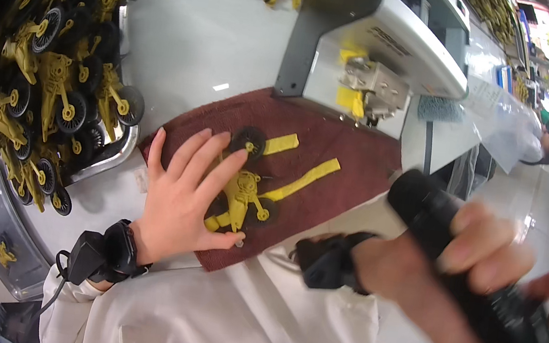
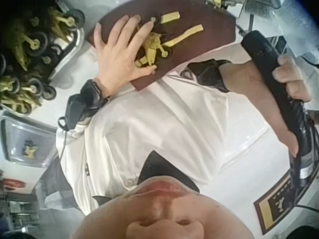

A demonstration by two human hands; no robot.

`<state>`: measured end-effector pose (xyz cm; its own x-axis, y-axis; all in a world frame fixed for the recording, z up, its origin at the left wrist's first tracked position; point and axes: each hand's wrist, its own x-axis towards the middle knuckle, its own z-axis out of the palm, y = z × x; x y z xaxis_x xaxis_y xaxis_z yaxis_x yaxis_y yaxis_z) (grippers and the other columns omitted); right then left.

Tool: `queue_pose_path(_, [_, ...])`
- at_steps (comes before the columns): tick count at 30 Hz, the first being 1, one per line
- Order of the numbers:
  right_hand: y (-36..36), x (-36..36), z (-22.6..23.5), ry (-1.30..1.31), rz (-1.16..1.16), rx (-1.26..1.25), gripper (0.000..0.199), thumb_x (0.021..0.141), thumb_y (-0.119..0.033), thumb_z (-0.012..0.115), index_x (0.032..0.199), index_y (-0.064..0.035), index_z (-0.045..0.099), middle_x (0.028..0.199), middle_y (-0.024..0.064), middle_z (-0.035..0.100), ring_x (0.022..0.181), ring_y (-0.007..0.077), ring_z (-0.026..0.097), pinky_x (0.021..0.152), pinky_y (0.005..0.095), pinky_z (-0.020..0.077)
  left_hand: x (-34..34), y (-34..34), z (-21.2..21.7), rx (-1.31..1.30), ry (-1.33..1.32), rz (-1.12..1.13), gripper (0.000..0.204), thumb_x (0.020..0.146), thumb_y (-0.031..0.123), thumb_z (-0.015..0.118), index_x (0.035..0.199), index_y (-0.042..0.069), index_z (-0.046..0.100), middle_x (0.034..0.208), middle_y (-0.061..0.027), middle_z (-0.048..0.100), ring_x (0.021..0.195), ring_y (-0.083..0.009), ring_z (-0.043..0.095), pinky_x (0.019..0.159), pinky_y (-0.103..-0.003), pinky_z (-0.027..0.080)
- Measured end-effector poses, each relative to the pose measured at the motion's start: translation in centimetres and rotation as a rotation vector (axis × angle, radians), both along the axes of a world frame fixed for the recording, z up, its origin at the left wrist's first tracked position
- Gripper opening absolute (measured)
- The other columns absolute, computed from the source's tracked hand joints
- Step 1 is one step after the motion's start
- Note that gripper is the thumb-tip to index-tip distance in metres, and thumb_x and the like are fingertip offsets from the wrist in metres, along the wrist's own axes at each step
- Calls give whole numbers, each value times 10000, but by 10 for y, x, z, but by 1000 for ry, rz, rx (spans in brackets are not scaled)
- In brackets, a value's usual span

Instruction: The recorder uses an electric screwdriver to attach wheels and small components to yellow toy scooter bodies at a factory workbench.

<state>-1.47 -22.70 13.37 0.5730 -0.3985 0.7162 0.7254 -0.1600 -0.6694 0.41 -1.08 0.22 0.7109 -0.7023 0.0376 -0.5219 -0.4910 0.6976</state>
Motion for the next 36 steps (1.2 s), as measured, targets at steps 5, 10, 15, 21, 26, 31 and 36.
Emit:
queue_pose_path(5, [-10, 50, -6, 127, -604, -144, 790, 713, -756, 463, 1077, -55, 464, 609, 80, 520, 496, 185, 473, 566, 377, 415, 0, -3, 1, -92, -30, -41, 894, 489, 399, 763, 1266, 101, 438, 1289, -155, 391, 1199, -320, 373, 1002, -600, 145])
queue_pose_path(10, [-3, 37, -21, 178, -169, -73, 752, 794, -713, 387, 1115, -34, 429, 604, 78, 517, 457, 185, 454, 513, 361, 394, -2, -3, 2, -122, -79, 13, 918, 487, 366, 768, 1284, 79, 416, 1309, -167, 374, 1208, -326, 359, 1015, -576, 137])
queue_pose_path(15, [39, -24, -44, 144, 332, -28, 835, 773, -678, 487, 1291, -44, 323, 657, 103, 509, 474, 208, 485, 480, 331, 397, 4, -4, 2, -3, -108, 36, 924, 516, 351, 757, 1319, 96, 377, 1388, -155, 303, 1254, -337, 298, 1005, -572, 174])
queue_pose_path(21, [53, -45, -59, 148, 304, -48, 838, 794, -658, 480, 1309, -32, 268, 739, 148, 530, 516, 250, 518, 505, 367, 408, 2, 0, -1, -2, -113, 43, 910, 534, 347, 748, 1325, 107, 367, 1394, -150, 293, 1252, -341, 297, 1009, -559, 185])
queue_pose_path(26, [45, -49, -64, 146, 268, -33, 822, 797, -658, 475, 1309, -47, 275, 727, 151, 526, 513, 255, 516, 505, 369, 403, 1, -1, -2, -17, -100, 40, 905, 536, 347, 745, 1326, 118, 368, 1389, -144, 301, 1250, -339, 300, 1012, -553, 185])
queue_pose_path(31, [34, -53, -70, 222, 472, 109, 843, 757, -446, 670, 1321, -58, 177, 888, 254, 554, 707, 330, 576, 655, 498, 433, 2, 0, -2, -9, -82, 30, 908, 535, 347, 746, 1329, 121, 365, 1376, -138, 314, 1245, -337, 308, 1012, -550, 190])
queue_pose_path(36, [33, -46, -78, 196, 453, 75, 824, 750, -427, 685, 1302, -49, 204, 901, 239, 562, 699, 325, 582, 643, 494, 445, 3, 1, -1, -8, -77, 27, 917, 528, 335, 755, 1329, 117, 364, 1368, -135, 322, 1238, -330, 317, 1004, -551, 204])
